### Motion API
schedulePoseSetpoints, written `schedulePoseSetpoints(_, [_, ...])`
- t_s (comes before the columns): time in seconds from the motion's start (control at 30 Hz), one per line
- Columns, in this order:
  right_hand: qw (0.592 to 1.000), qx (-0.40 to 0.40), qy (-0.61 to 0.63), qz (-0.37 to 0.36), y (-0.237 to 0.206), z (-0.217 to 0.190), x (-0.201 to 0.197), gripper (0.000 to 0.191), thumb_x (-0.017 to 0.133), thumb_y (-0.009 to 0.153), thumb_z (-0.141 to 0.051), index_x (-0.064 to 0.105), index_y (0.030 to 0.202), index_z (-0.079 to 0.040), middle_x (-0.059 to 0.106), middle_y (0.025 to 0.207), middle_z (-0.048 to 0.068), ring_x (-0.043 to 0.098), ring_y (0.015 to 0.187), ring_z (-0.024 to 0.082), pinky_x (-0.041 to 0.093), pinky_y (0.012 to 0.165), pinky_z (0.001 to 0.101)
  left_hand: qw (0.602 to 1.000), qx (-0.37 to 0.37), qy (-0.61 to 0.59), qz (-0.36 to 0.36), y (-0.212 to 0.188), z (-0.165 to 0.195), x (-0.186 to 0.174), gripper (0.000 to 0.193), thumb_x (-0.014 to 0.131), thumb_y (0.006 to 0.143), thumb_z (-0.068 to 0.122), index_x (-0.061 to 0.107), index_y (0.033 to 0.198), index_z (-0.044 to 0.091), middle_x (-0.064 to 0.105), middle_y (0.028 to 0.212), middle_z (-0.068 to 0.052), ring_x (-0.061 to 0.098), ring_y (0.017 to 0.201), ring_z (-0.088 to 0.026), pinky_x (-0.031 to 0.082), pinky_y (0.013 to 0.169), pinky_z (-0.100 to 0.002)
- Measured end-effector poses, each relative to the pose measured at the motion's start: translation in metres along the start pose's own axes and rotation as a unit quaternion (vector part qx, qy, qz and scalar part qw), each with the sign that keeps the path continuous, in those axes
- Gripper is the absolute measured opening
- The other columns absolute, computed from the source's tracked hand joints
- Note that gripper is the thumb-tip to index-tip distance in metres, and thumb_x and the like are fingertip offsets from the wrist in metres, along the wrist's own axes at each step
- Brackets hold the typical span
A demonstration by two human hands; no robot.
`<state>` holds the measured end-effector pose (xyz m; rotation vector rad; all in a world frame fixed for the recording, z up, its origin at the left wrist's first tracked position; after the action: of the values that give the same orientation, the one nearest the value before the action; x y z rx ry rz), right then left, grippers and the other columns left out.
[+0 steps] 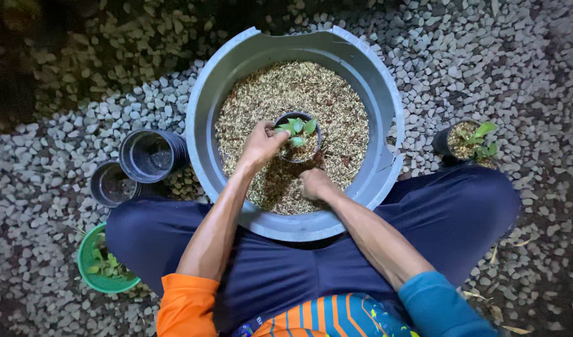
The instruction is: The person sits on a gravel surface and repeatedly fills small black pots with a light-colored substrate from a large basin. They place small green seedlings into the pots, cover the roots with more substrate, and set the finished pots aside. The process is repeated for multiple seedlings.
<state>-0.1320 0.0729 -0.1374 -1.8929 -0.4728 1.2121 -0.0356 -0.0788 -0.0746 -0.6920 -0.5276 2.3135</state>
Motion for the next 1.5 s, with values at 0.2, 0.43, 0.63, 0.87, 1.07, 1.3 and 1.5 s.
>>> schedulePoseSetpoints(0.2, [0.932,0.104,0.327,0.115,0.007,0.078,-0.048,0.049,0.078,0.086,-0.022,0.065,0.13,-0.007,0.07,0.122,0.018,0.069,0.108,0.028,0.056,0.094,0.0443,0.977,-0.078,-0.138,-0.143,0.025,0.004,-0.002,0.07,0.062,0.094,0.055,0.065,0.143,0.006,0.062,0.127,-0.016,0.061,0.11,-0.026,0.051,0.087,-0.043])
schedulePoseSetpoints(0.43, [0.868,0.053,0.43,0.243,0.015,0.103,-0.076,0.074,0.086,0.081,-0.029,0.053,0.142,-0.005,0.055,0.143,0.022,0.056,0.13,0.032,0.044,0.11,0.0451,0.991,-0.019,0.12,-0.054,0.028,0.033,0.014,0.072,0.083,0.08,0.042,0.057,0.134,0.002,0.072,0.119,-0.02,0.073,0.104,-0.03,0.061,0.089,-0.045])
schedulePoseSetpoints(0.63, [0.863,0.043,0.394,0.312,0.025,0.094,-0.081,0.061,0.08,0.084,-0.022,0.059,0.14,-0.01,0.06,0.139,0.019,0.059,0.129,0.033,0.047,0.111,0.0463,0.985,0.039,0.165,-0.036,0.046,0.028,0.035,0.055,0.082,0.081,0.03,0.064,0.129,0.01,0.071,0.117,-0.013,0.074,0.093,-0.023,0.064,0.083,-0.04])
schedulePoseSetpoints(0.87, [0.865,0.069,0.401,0.295,0.033,0.093,-0.08,0.057,0.078,0.086,-0.021,0.059,0.139,-0.011,0.058,0.138,0.016,0.055,0.13,0.034,0.044,0.11,0.049,0.94,0.214,0.264,-0.033,0.045,0.035,0.062,0.071,0.083,0.079,0.014,0.052,0.143,0.02,0.064,0.12,-0.017,0.065,0.107,-0.032,0.055,0.092,-0.05])
schedulePoseSetpoints(1.07, [0.86,0.045,0.401,0.313,0.037,0.096,-0.079,0.059,0.08,0.083,-0.019,0.059,0.138,-0.009,0.059,0.137,0.017,0.057,0.125,0.033,0.047,0.107,0.0493,0.896,0.326,0.3,-0.005,0.036,0.047,0.07,0.057,0.079,0.078,0.008,0.064,0.133,0.015,0.065,0.104,-0.013,0.062,0.095,-0.033,0.051,0.083,-0.049])
schedulePoseSetpoints(1.3, [0.752,0.113,0.617,0.204,0.012,0.088,-0.098,0.05,0.072,0.089,-0.02,0.061,0.138,-0.013,0.07,0.122,0.017,0.068,0.103,0.038,0.058,0.089,0.0519,0.929,0.27,0.247,-0.051,0.048,0.021,0.071,0.015,0.075,0.087,0.01,0.073,0.102,0.011,0.064,0.101,-0.008,0.059,0.1,-0.028,0.049,0.09,-0.047])
schedulePoseSetpoints(1.5, [0.781,-0.059,0.566,0.26,0.01,0.076,-0.114,0.057,0.068,0.091,-0.005,0.052,0.145,-0.015,0.064,0.131,0.011,0.063,0.118,0.025,0.05,0.102,0.0433,0.932,0.283,0.222,-0.051,0.047,0.016,0.065,0.016,0.076,0.088,0.008,0.067,0.101,0.007,0.062,0.105,-0.009,0.057,0.106,-0.029,0.048,0.096,-0.048])
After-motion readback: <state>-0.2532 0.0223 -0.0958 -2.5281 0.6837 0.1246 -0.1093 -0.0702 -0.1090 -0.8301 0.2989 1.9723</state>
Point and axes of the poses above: each hand's wrist, its own y-axis towards the middle knuckle, its own x-axis out of the palm, z = x × y, the point moved 4 cm from there along y, towards the middle knuckle
